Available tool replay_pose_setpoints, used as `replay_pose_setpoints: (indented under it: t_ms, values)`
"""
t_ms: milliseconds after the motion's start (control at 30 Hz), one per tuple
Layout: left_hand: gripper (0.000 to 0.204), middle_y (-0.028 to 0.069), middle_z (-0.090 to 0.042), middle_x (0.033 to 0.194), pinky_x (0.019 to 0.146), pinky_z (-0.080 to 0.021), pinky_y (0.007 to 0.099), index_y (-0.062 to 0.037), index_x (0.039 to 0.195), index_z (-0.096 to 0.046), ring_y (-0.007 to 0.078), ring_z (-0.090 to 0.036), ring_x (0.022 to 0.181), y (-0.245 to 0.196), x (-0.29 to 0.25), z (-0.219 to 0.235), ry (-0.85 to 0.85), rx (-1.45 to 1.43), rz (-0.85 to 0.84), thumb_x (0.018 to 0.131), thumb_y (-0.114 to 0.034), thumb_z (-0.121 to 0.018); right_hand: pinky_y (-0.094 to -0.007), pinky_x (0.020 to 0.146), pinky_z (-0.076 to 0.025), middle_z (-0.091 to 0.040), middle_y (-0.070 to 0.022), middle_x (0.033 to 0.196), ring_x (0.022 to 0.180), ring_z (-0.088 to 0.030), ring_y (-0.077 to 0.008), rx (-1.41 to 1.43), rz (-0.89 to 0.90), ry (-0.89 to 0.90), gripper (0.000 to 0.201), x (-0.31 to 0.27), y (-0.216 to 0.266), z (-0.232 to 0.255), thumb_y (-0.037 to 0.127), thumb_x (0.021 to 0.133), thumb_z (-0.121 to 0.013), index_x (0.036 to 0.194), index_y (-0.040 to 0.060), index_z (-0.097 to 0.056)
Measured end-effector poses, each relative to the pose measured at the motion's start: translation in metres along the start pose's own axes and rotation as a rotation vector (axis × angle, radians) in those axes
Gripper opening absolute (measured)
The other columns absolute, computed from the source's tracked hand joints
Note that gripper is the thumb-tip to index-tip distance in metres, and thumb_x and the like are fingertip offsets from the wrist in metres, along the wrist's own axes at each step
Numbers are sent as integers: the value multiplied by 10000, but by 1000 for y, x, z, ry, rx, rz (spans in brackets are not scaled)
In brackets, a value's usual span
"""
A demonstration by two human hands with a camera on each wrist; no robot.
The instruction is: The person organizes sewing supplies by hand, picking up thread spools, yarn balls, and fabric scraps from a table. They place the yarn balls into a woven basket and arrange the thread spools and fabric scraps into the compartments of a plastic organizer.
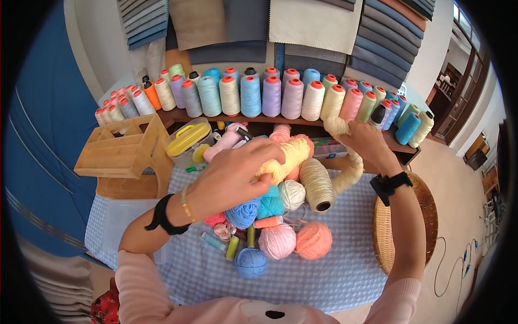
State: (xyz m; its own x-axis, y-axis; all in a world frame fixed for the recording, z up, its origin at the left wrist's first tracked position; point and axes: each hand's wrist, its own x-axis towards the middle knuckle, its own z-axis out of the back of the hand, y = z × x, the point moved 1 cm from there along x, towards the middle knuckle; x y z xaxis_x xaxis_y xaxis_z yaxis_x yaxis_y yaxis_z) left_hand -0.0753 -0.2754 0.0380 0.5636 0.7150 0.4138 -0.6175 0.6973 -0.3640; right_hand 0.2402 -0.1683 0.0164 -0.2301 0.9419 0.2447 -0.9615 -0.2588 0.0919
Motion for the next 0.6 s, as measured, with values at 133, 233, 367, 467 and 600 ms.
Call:
replay_pose_setpoints:
  t_ms: [133,233,367,467,600]
  values:
    - [342,68,-620,1238,803,-570,339,-113,1102,-631,251,-661,1018,-23,-29,5,35,1,-34,766,-75,-686,-486,793,-521,-680,-208,975,925,-661,-400,-103,43,148,379,-14,-17,-25,362,870,-655,973,-2,-641]
    - [354,107,-595,1277,797,-584,325,-101,1106,-630,236,-664,1023,-40,-52,-8,48,114,-241,761,-93,-706,-488,827,-520,-669,-190,1066,997,-653,-380,-146,31,292,402,-10,-8,-28,364,859,-668,1047,12,-626]
    - [260,113,-528,1210,679,-573,293,-68,1030,-561,199,-638,871,-46,-62,-28,-13,151,-434,804,-148,-663,-478,851,-506,-648,-190,1085,1027,-641,-372,-101,127,195,431,-8,9,-27,322,860,-680,1164,28,-595]
    - [300,124,-514,1162,642,-566,291,-52,1011,-541,211,-621,798,-52,-66,-29,28,263,-448,750,-126,-667,-454,862,-489,-629,-166,1031,988,-633,-361,86,275,-35,400,-4,32,-19,222,856,-699,1199,44,-598]
    - [300,129,-520,1173,612,-568,302,-48,1014,-539,207,-639,811,-53,-68,-35,82,248,-430,753,-126,-662,-453,873,-492,-587,-177,1074,1002,-602,-375,331,516,51,436,-10,81,-7,205,853,-719,1229,32,-582]
